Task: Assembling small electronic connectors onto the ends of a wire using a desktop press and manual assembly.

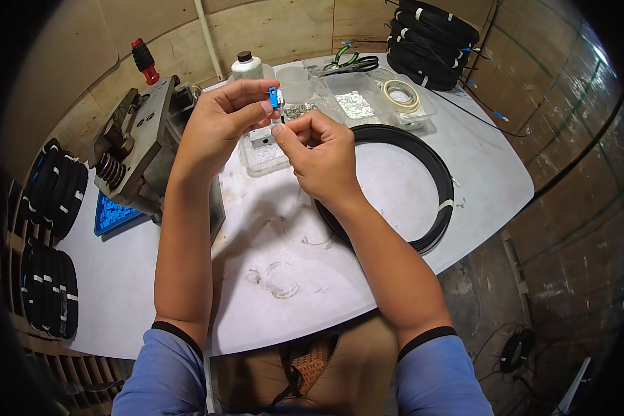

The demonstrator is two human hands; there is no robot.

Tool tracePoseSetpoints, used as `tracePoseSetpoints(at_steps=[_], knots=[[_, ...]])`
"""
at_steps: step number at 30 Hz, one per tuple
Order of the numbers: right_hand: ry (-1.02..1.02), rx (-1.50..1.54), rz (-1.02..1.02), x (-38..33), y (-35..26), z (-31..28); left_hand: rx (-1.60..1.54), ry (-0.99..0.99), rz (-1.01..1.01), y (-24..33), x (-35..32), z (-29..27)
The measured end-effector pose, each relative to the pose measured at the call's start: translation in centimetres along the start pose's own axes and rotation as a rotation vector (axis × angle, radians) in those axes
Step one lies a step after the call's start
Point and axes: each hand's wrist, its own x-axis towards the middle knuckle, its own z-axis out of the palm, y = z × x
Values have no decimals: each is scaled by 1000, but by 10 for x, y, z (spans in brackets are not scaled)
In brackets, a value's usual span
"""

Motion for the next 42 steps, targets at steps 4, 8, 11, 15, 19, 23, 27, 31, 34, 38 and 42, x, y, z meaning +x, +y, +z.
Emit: tracePoseSetpoints(at_steps=[4, 8, 11, 15, 19, 23, 27, 31, 34, 38, 42], knots=[[1, -4, 5, 0, -1, -1, -7, 5, -1, 1, -1, 3], [1, 10, 34, -1, -4, 2, 4, 3, 1, -1, 0, 0], [6, 20, 38, -1, -3, 2, 11, -10, 2, 0, 0, -1], [5, 11, 41, 0, -4, 2, -25, -14, 1, 0, 1, -1], [1, 15, 37, 0, -3, 2, -35, 5, -12, 2, -1, 0], [-3, 19, 33, -1, -4, 2, -34, -7, 7, -1, 0, -1], [6, 5, 34, -1, -4, 2, -34, -8, 9, 0, 0, -1], [6, -4, 21, 0, -3, 2, -45, -6, 15, 0, 0, -1], [5, -1, 48, 0, -4, 1, -31, 6, 5, -1, 0, 0], [4, 8, 54, 0, -5, 2, -31, 7, -2, -1, 0, 2], [4, 10, 49, 0, -7, 1, -30, 12, -23, 2, 0, 3]])
